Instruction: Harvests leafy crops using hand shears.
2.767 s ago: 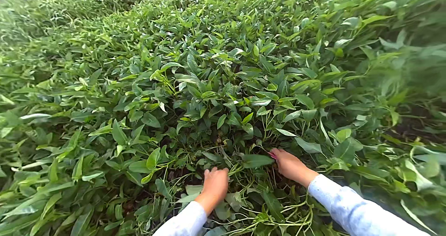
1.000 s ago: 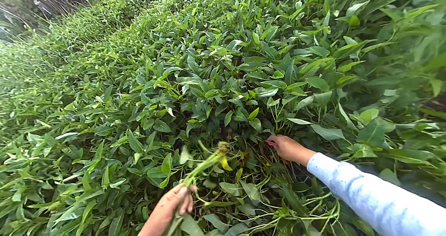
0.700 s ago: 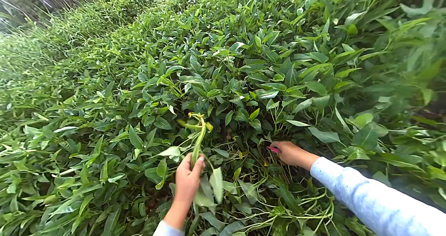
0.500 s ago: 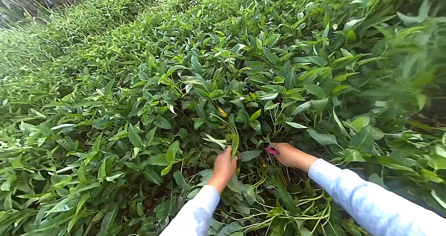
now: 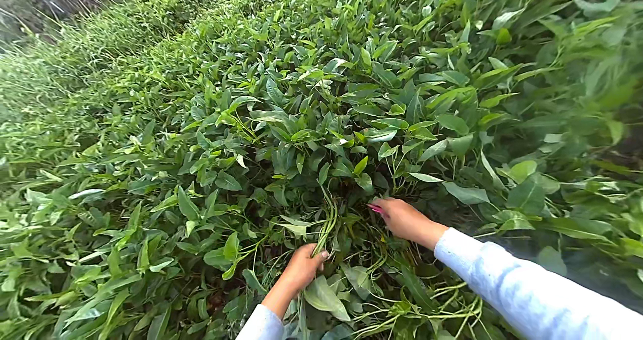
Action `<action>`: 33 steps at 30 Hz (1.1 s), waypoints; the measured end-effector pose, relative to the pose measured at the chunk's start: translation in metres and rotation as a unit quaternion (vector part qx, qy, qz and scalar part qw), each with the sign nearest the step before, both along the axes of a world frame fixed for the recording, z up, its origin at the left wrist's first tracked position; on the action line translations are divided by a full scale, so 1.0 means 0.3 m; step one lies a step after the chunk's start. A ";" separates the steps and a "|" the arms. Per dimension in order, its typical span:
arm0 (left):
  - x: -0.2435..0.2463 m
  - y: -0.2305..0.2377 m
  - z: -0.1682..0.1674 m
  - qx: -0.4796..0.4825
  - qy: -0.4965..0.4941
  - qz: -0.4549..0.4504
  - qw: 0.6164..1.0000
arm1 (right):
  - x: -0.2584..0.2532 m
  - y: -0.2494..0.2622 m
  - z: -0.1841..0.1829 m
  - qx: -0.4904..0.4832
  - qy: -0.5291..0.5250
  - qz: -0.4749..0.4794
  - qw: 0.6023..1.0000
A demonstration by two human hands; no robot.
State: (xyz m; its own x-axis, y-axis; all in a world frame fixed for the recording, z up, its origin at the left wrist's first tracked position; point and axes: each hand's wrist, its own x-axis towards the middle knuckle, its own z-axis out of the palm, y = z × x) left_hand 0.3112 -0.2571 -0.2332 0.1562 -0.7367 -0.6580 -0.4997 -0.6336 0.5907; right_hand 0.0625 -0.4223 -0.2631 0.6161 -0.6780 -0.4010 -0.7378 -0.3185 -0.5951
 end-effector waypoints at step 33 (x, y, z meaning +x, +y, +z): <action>-0.134 0.055 0.079 -0.056 -0.029 -0.023 0.998 | -0.211 0.001 -0.021 -0.042 0.073 0.021 0.996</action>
State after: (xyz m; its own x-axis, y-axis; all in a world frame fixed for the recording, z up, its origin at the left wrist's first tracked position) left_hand 0.2711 -0.2405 -0.2096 0.1562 -0.8122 -0.5620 -0.5629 -0.5408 0.6250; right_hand -0.0008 -0.4220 -0.2696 0.5839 -0.6883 -0.4305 -0.7995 -0.3952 -0.4524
